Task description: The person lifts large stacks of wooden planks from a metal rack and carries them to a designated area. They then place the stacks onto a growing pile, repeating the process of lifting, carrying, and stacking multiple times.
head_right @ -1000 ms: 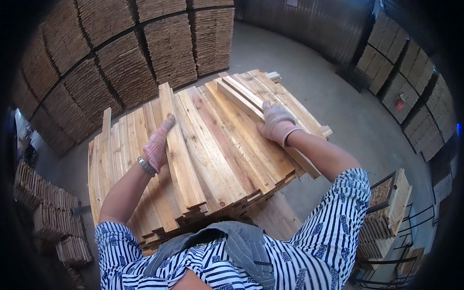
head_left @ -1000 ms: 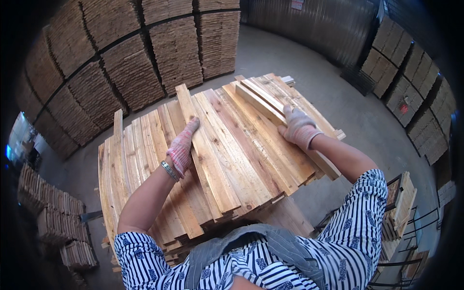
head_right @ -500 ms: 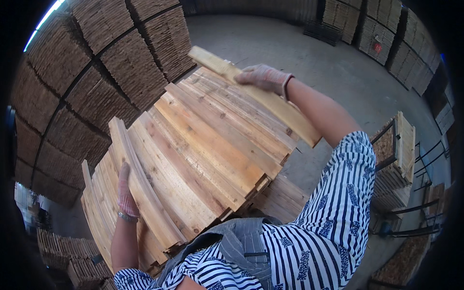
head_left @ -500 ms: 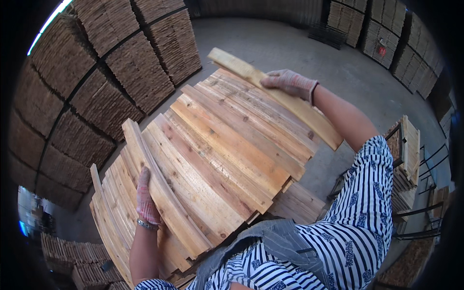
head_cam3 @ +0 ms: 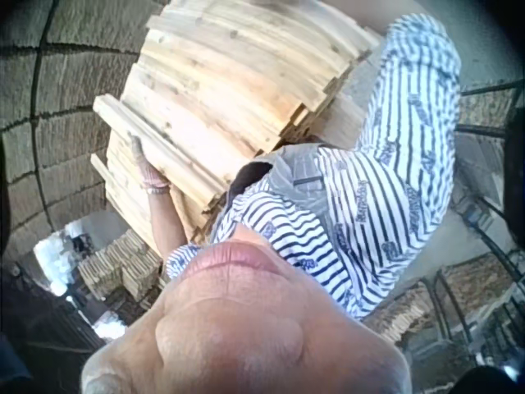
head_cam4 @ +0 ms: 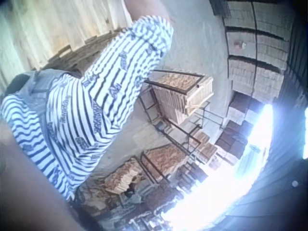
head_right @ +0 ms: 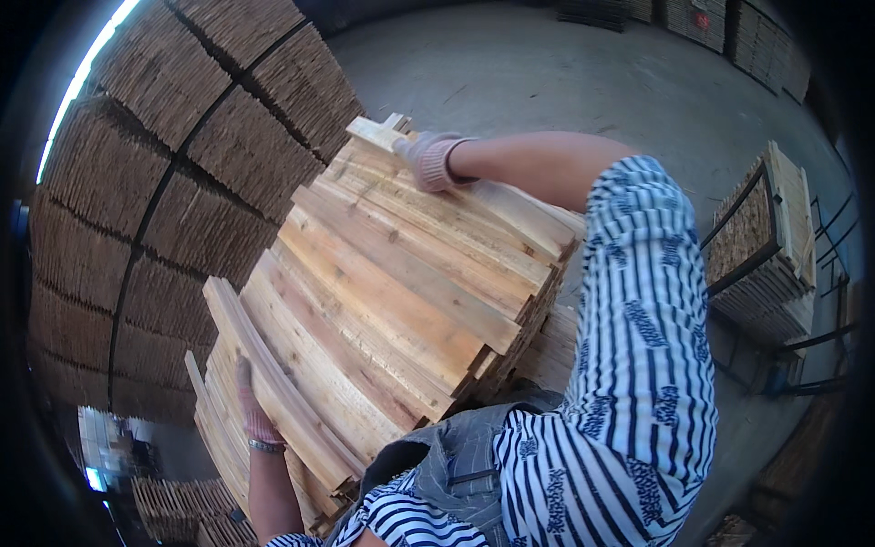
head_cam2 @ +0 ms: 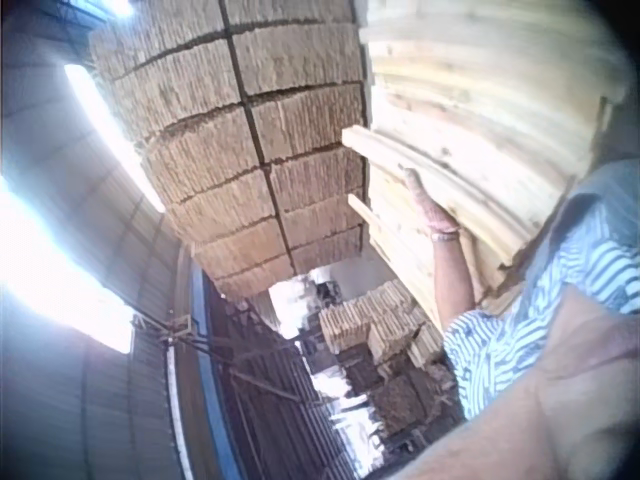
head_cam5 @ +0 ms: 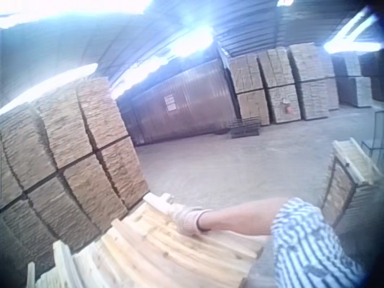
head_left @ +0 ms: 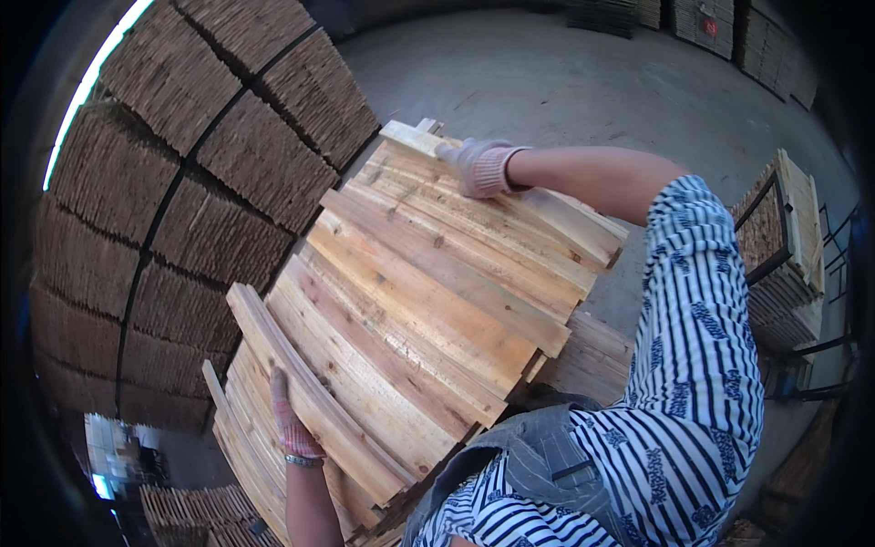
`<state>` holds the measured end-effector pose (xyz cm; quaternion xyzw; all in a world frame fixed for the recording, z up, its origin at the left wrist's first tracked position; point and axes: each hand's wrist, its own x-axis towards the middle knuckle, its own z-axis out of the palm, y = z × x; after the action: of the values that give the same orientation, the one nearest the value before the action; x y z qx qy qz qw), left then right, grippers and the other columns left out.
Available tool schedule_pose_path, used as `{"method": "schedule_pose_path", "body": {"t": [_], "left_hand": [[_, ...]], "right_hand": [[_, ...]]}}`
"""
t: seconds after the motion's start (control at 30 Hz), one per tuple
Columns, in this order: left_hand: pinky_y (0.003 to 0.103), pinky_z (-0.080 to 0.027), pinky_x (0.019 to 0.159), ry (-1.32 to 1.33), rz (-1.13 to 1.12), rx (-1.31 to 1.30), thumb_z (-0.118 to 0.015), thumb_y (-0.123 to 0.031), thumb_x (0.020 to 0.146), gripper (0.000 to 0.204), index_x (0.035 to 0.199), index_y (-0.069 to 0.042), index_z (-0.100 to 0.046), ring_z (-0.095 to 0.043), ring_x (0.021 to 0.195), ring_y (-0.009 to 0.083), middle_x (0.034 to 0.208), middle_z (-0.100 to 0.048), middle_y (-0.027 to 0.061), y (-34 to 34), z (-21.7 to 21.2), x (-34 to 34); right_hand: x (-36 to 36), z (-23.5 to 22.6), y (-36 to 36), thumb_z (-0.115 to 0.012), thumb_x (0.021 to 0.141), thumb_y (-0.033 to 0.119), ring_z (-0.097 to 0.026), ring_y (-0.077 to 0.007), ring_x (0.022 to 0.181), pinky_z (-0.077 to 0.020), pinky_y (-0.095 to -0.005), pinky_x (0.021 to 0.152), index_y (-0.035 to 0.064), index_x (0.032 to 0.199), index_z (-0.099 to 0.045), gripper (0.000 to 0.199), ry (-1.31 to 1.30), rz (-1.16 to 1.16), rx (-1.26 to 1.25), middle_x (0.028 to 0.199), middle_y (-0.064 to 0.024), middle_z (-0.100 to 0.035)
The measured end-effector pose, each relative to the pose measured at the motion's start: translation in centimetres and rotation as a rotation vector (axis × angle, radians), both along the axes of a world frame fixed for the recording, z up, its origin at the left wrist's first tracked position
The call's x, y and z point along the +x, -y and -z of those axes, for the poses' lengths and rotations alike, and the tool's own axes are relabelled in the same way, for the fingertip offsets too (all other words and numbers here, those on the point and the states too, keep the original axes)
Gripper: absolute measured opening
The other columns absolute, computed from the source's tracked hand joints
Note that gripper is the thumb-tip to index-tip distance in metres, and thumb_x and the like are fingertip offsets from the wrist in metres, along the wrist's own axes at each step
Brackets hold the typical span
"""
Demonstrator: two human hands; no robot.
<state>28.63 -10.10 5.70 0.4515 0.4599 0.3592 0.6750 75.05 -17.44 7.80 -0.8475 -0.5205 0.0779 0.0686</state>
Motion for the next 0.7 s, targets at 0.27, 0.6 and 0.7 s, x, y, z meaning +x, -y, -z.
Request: {"method": "schedule_pose_path", "body": {"t": [0.27, 0.6, 0.7], "left_hand": [[0.035, -0.058, 0.06, -0.003, 0.019, 0.004, -0.057, -0.06, 0.092, 0.06, 0.118, -0.006, -0.06, -0.067, 0.069, 0.0234, 0.082, -0.067, 0.0113, -0.4, 0.2, 0.3], [0.036, -0.058, 0.061, 0.01, 0.026, 0.036, -0.053, -0.06, 0.094, 0.058, 0.109, -0.004, -0.061, -0.067, 0.067, 0.0241, 0.08, -0.068, 0.0123, 1.1, -1.0, 2.8], [0.037, -0.058, 0.067, 0.14, 0.084, 0.0, -0.048, -0.053, 0.099, 0.051, 0.109, -0.004, -0.06, -0.067, 0.069, 0.0245, 0.082, -0.068, 0.0118, 3.0, -4.1, 6.9]], "right_hand": [[6.1, -0.2, 1.3, -0.056, 0.088, 0.027, -0.063, -0.0391, 0.112, -0.0504, -0.048, 0.094, 0.0139, 0.149, -0.041, 0.064, -0.119, -0.048, 0.034, 0.121, -0.0247, -0.064], [2.8, 1.5, 4.3, -0.049, 0.096, 0.055, -0.053, -0.0378, 0.125, -0.043, -0.0495, 0.106, 0.012, 0.144, -0.047, 0.064, 0.063, -0.035, 0.138, 0.135, -0.0233, -0.051], [-1.3, 2.0, 4.8, -0.048, 0.095, 0.059, -0.047, -0.042, 0.131, -0.0381, -0.0444, 0.112, 0.0008, 0.143, -0.046, 0.075, -0.224, -0.314, 0.537, 0.142, -0.0276, -0.048]]}}
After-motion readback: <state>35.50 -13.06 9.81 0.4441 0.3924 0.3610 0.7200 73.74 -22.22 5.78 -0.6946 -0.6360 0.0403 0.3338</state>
